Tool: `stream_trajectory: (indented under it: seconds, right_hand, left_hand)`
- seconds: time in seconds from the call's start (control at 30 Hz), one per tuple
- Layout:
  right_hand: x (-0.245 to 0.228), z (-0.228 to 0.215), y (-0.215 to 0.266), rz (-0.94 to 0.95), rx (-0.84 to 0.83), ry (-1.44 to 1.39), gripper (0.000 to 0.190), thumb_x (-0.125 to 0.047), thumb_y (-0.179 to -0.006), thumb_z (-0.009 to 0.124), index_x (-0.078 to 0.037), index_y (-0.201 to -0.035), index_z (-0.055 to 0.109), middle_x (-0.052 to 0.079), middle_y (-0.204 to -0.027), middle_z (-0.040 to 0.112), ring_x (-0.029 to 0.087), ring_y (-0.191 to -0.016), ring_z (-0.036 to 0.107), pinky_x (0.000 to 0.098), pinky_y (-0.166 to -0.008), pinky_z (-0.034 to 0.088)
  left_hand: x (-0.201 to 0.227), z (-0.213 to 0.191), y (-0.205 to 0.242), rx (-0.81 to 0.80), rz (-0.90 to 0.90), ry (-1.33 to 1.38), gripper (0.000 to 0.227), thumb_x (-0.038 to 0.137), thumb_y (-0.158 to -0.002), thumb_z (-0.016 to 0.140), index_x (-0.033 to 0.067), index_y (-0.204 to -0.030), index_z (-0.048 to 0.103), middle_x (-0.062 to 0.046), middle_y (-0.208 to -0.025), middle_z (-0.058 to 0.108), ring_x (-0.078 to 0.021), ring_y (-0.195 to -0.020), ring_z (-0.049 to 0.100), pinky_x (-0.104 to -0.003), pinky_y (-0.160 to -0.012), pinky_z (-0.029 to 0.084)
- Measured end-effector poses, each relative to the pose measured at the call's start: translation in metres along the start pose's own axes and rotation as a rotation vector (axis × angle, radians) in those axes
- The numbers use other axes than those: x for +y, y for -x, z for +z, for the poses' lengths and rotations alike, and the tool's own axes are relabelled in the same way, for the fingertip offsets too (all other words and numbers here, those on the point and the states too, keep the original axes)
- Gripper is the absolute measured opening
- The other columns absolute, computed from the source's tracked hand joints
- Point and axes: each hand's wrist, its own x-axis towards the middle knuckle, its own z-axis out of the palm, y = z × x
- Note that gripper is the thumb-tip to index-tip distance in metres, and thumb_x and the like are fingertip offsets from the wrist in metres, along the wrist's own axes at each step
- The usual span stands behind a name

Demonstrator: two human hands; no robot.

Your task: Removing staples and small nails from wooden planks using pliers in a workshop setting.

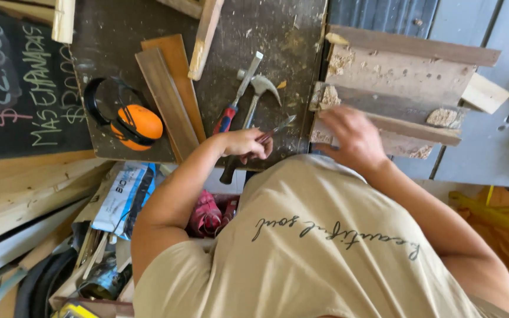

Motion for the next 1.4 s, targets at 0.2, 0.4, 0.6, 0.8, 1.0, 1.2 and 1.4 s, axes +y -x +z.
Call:
stream_trajectory:
  seconds: [0.2,0.4,0.6,0.8,1.0,1.2,1.4]
  right_hand:
    - [-0.018,0.098,-0.023,-0.302,-0.289,-0.251,0.021,-0.014,-0.096,0.066,-0.009,-0.116,0.070,0.010,-0.107,0.070,0.032,-0.097,0.073,0.0434,-0.083,0.061]
    - [0.005,0.157,-0.018,-0.314,-0.306,-0.076,0.011,-0.012,-0.101,0.055,-0.014,-0.100,0.066,0.000,-0.094,0.063,0.023,-0.085,0.071,0.0325,-0.074,0.060]
    - [-0.020,0.064,-0.031,-0.258,-0.243,-0.078,0.027,-0.017,-0.094,0.074,-0.009,-0.119,0.071,0.010,-0.113,0.069,0.030,-0.104,0.073,0.0386,-0.081,0.060]
    - [0.054,-0.031,-0.008,0.048,-0.077,0.102,0.077,-0.036,-0.074,0.095,-0.005,-0.139,0.067,0.016,-0.127,0.061,0.039,-0.117,0.061,0.0508,-0.095,0.051]
    - [0.079,-0.032,0.022,0.320,-0.263,0.205,0.108,-0.067,-0.078,0.078,-0.004,-0.161,0.049,0.024,-0.155,0.049,0.044,-0.146,0.047,0.0673,-0.113,0.042]
    - [0.094,-0.018,0.038,0.213,-0.198,0.359,0.095,-0.076,-0.086,0.069,-0.009,-0.153,0.065,0.014,-0.140,0.062,0.034,-0.135,0.057,0.0555,-0.110,0.048]
    - [0.110,-0.010,0.042,0.191,-0.174,0.480,0.094,-0.084,-0.083,0.062,-0.020,-0.151,0.070,0.001,-0.128,0.065,0.024,-0.116,0.060,0.0422,-0.097,0.053]
  left_hand:
    - [-0.039,0.031,0.003,0.093,-0.113,-0.123,0.037,0.019,-0.076,0.083,0.0017,-0.107,0.071,-0.018,-0.084,0.069,-0.0262,-0.080,0.070,-0.038,-0.065,0.066]
    - [-0.044,0.039,0.030,0.167,-0.092,-0.251,0.028,0.032,-0.076,0.078,0.0227,-0.103,0.083,-0.009,-0.110,0.079,-0.0326,-0.111,0.074,-0.043,-0.097,0.061]
    - [-0.044,0.049,0.023,0.230,0.028,-0.244,0.034,0.041,-0.080,0.075,0.0271,-0.111,0.081,-0.011,-0.129,0.068,-0.0377,-0.126,0.065,-0.050,-0.114,0.051]
    - [-0.009,0.072,-0.028,0.214,0.193,-0.124,0.033,0.038,-0.079,0.074,0.0240,-0.108,0.081,-0.013,-0.117,0.073,-0.0359,-0.124,0.067,-0.047,-0.110,0.050]
    - [0.004,0.075,-0.070,0.275,0.176,-0.048,0.029,0.044,-0.075,0.076,0.0326,-0.101,0.082,0.000,-0.099,0.076,-0.0237,-0.110,0.073,-0.039,-0.102,0.055]
    - [0.021,0.091,-0.085,0.370,0.188,0.148,0.027,0.033,-0.071,0.074,0.0204,-0.093,0.082,-0.004,-0.085,0.073,-0.0183,-0.086,0.071,-0.032,-0.083,0.060]
    - [-0.021,0.100,-0.155,0.594,0.048,-0.124,0.016,0.036,-0.071,0.068,0.0275,-0.077,0.080,-0.005,-0.083,0.077,-0.0285,-0.093,0.077,-0.040,-0.086,0.061]
